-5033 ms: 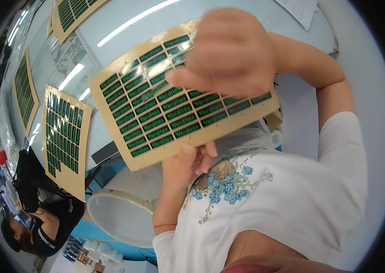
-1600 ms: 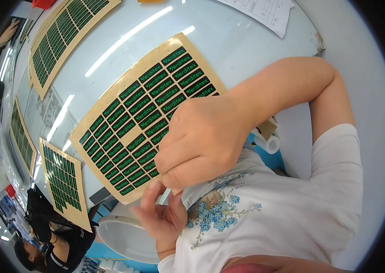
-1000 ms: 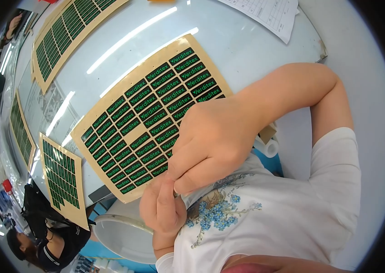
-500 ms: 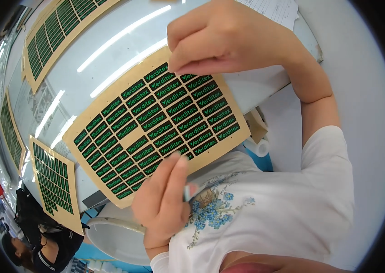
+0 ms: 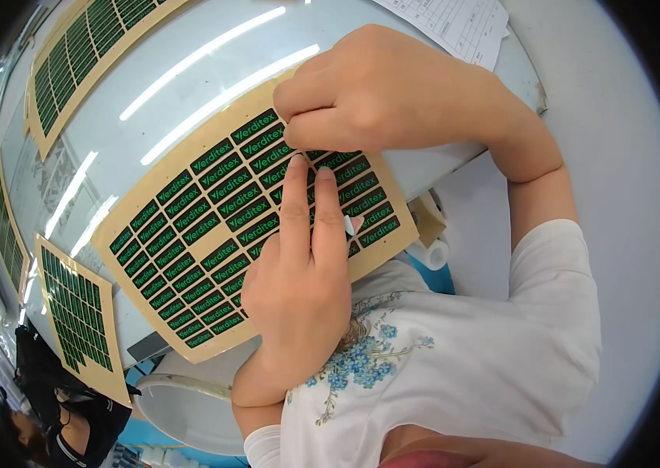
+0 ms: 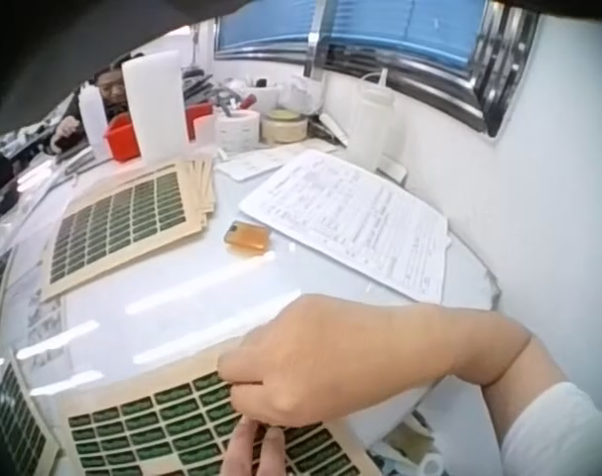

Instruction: Peeling small components or labels from a large sheet and precisely applying them to a template board.

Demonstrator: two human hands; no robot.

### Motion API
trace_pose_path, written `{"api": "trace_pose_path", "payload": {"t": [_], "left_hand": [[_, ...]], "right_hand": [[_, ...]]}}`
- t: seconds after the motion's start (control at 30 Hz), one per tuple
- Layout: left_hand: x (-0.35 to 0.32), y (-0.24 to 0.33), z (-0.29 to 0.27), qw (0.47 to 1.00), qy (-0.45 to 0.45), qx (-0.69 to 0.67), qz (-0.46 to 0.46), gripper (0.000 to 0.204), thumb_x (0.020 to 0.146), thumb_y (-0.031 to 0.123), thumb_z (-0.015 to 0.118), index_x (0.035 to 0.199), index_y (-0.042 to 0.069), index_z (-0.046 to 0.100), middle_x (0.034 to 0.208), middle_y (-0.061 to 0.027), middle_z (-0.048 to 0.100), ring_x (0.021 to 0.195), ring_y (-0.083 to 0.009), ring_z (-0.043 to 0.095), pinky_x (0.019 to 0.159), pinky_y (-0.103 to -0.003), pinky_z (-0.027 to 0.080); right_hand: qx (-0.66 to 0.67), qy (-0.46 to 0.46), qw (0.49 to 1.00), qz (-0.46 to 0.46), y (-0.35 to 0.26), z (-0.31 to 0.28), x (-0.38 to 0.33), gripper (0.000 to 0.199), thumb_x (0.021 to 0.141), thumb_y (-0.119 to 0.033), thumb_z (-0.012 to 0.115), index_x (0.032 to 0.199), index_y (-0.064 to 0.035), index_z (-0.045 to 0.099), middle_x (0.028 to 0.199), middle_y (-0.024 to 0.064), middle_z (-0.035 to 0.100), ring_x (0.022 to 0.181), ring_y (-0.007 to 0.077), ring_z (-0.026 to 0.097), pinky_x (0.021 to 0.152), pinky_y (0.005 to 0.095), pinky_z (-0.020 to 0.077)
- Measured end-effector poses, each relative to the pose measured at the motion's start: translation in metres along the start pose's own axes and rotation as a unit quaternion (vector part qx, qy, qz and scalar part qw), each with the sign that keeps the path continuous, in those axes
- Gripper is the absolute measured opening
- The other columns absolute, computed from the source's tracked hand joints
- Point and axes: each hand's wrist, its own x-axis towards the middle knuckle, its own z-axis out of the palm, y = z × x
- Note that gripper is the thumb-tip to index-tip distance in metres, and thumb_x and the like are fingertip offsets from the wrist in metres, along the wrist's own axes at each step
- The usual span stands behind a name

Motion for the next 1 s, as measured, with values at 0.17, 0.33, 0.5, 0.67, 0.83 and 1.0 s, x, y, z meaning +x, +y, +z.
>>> {"api": "trace_pose_path", "payload": {"t": [0.17, 0.33, 0.5, 0.67, 0.83, 1.0], "left_hand": [[-0.002, -0.002, 0.006, 0.999, 0.017, 0.03, 0.029, 0.035, 0.087, 0.021, 0.063, 0.119, 0.006, 0.066, 0.125, -0.0134, 0.064, 0.051, -0.0102, 0.049, 0.043, -0.022, 0.043], [-0.003, -0.002, 0.003, 0.999, 0.001, 0.027, 0.022, 0.043, 0.078, 0.01, 0.071, 0.121, 0.013, 0.068, 0.125, -0.0083, 0.065, 0.056, -0.0131, 0.059, 0.05, -0.024, 0.047], [-0.003, -0.003, 0.005, 0.999, 0.005, 0.018, 0.03, 0.042, 0.08, 0.012, 0.071, 0.121, 0.013, 0.067, 0.125, -0.0082, 0.065, 0.058, -0.0131, 0.06, 0.05, -0.024, 0.047], [-0.005, -0.002, 0.006, 0.999, 0.0, 0.026, 0.023, 0.04, 0.082, 0.014, 0.071, 0.122, 0.013, 0.067, 0.126, -0.0071, 0.065, 0.059, -0.013, 0.061, 0.05, -0.024, 0.047], [-0.005, -0.002, 0.004, 0.999, -0.008, 0.028, 0.031, 0.039, 0.082, 0.015, 0.071, 0.12, 0.012, 0.068, 0.126, -0.0068, 0.065, 0.058, -0.0123, 0.059, 0.049, -0.024, 0.047], [-0.006, -0.006, 0.012, 0.998, 0.028, 0.033, 0.049, 0.033, 0.085, 0.02, 0.066, 0.117, 0.012, 0.068, 0.126, -0.0082, 0.065, 0.054, -0.0097, 0.051, 0.046, -0.021, 0.043]], "right_hand": [[-0.024, 0.005, 1.0, -0.017, -0.003, 0.003, 0.001, 0.013, 0.067, -0.011, 0.067, 0.072, -0.0056, 0.057, 0.075, 0.0018, 0.05, 0.062, 0.0156, 0.058, 0.045, 0.0289, 0.0434], [-0.077, 0.008, 0.996, -0.032, -0.009, 0.005, 0.002, 0.014, 0.066, -0.012, 0.067, 0.077, -0.0043, 0.061, 0.078, 0.001, 0.053, 0.064, 0.015, 0.058, 0.046, 0.0298, 0.0442], [-0.058, 0.002, 0.998, -0.034, -0.002, -0.005, 0.002, 0.014, 0.067, -0.012, 0.067, 0.077, -0.0038, 0.062, 0.08, 0.0018, 0.055, 0.067, 0.0162, 0.06, 0.048, 0.0296, 0.0455], [0.001, 0.013, 1.0, -0.019, -0.007, -0.012, 0.006, 0.013, 0.067, -0.012, 0.066, 0.075, -0.004, 0.061, 0.079, 0.0024, 0.055, 0.068, 0.0169, 0.061, 0.049, 0.0294, 0.0468], [-0.021, -0.041, 0.999, -0.01, -0.004, -0.004, 0.0, 0.013, 0.066, -0.012, 0.066, 0.075, -0.0039, 0.061, 0.078, 0.0023, 0.054, 0.069, 0.0167, 0.062, 0.049, 0.0297, 0.0477], [-0.03, -0.028, 0.999, -0.012, -0.007, -0.003, 0.001, 0.013, 0.066, -0.012, 0.066, 0.074, -0.004, 0.06, 0.077, 0.0021, 0.053, 0.068, 0.0164, 0.061, 0.048, 0.0298, 0.0471]]}}
